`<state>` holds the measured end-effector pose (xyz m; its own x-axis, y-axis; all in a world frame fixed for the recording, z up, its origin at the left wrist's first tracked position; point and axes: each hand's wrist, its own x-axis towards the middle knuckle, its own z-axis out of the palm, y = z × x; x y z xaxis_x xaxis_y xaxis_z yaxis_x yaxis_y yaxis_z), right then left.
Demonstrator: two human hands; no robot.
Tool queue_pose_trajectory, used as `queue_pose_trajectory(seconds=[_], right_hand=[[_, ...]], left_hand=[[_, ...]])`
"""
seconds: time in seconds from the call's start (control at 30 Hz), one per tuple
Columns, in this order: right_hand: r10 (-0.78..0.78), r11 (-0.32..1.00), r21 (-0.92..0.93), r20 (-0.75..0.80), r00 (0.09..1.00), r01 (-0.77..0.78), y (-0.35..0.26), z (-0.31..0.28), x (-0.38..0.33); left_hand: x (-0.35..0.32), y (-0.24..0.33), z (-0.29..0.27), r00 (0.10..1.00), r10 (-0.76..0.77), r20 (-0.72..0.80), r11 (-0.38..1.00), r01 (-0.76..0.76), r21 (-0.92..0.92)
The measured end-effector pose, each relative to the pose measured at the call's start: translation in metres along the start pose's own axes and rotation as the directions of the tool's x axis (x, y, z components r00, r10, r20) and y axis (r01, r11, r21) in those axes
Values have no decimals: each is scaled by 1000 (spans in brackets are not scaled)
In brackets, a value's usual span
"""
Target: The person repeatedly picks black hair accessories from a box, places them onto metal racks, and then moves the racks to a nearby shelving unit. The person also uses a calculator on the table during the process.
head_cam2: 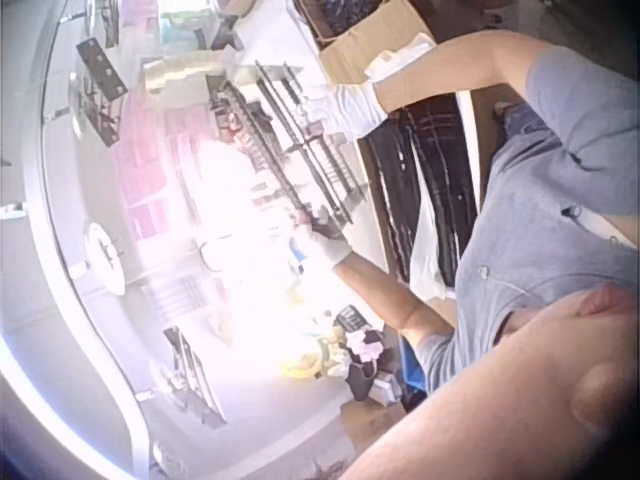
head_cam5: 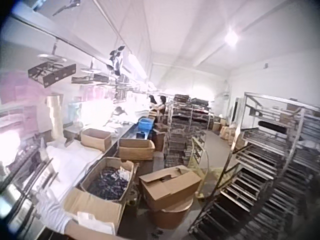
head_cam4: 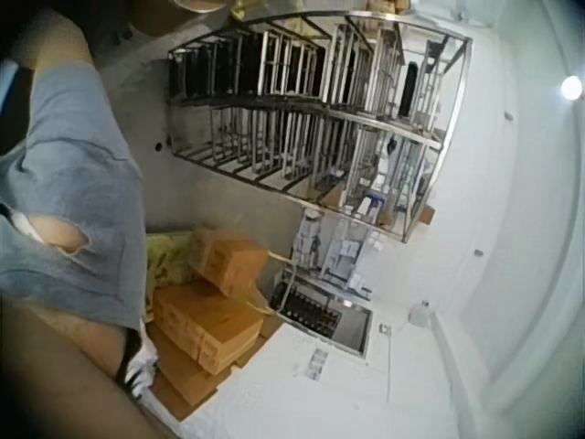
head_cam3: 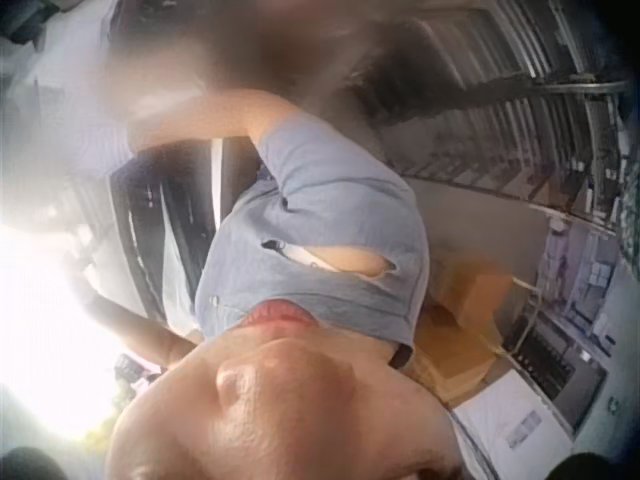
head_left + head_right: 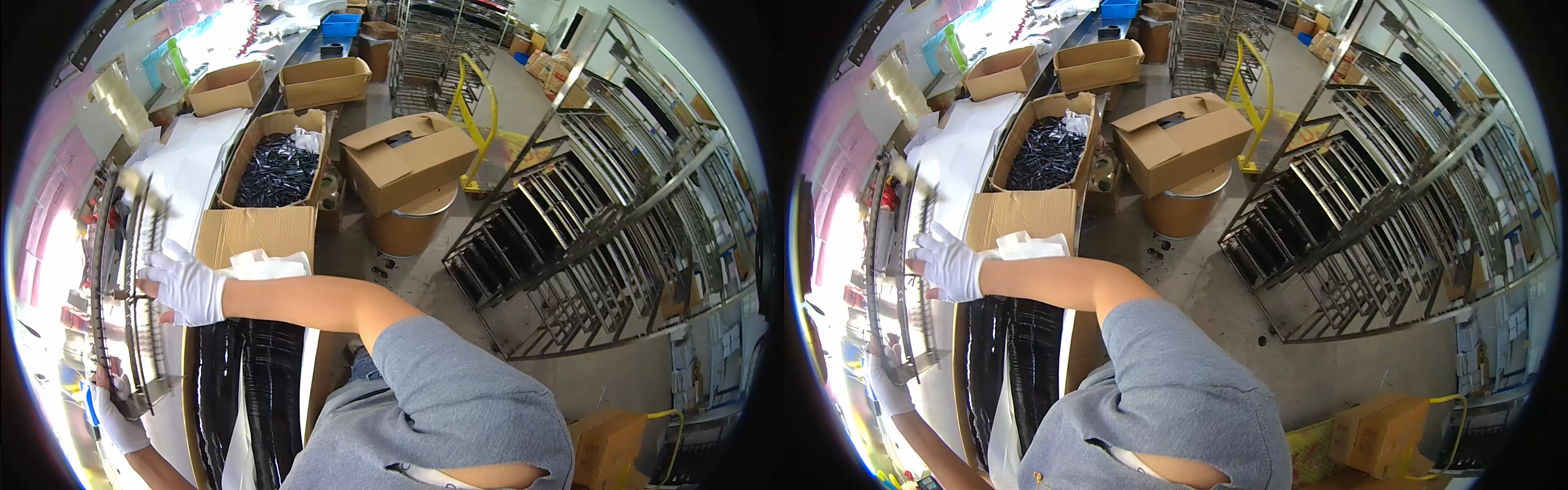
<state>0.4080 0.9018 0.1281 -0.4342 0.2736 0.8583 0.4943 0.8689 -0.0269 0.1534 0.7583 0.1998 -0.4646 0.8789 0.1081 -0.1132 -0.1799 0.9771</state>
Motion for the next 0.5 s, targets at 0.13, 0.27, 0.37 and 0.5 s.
queue_pose_trajectory(seconds=[0.13, 0.27, 0.37, 0.5], right_hand=[[-75, 997, -18, -189, 979, 73, 56, -18, 21], [83, 996, 44, -172, 982, -77, 110, -41, 34], [239, 966, 134, -148, 960, -220, 142, -44, 49], [383, 916, 139, -24, 924, -376, 177, -31, 64]], left_hand=[[-1, 16, 58, 990, -139, 11, 948, 136, -288], [45, -64, 91, 990, 99, -104, 995, -99, -3], [67, -140, 111, 977, 213, 24, 771, -183, 609], [80, -181, 135, 930, 360, -70, 727, -233, 646]])
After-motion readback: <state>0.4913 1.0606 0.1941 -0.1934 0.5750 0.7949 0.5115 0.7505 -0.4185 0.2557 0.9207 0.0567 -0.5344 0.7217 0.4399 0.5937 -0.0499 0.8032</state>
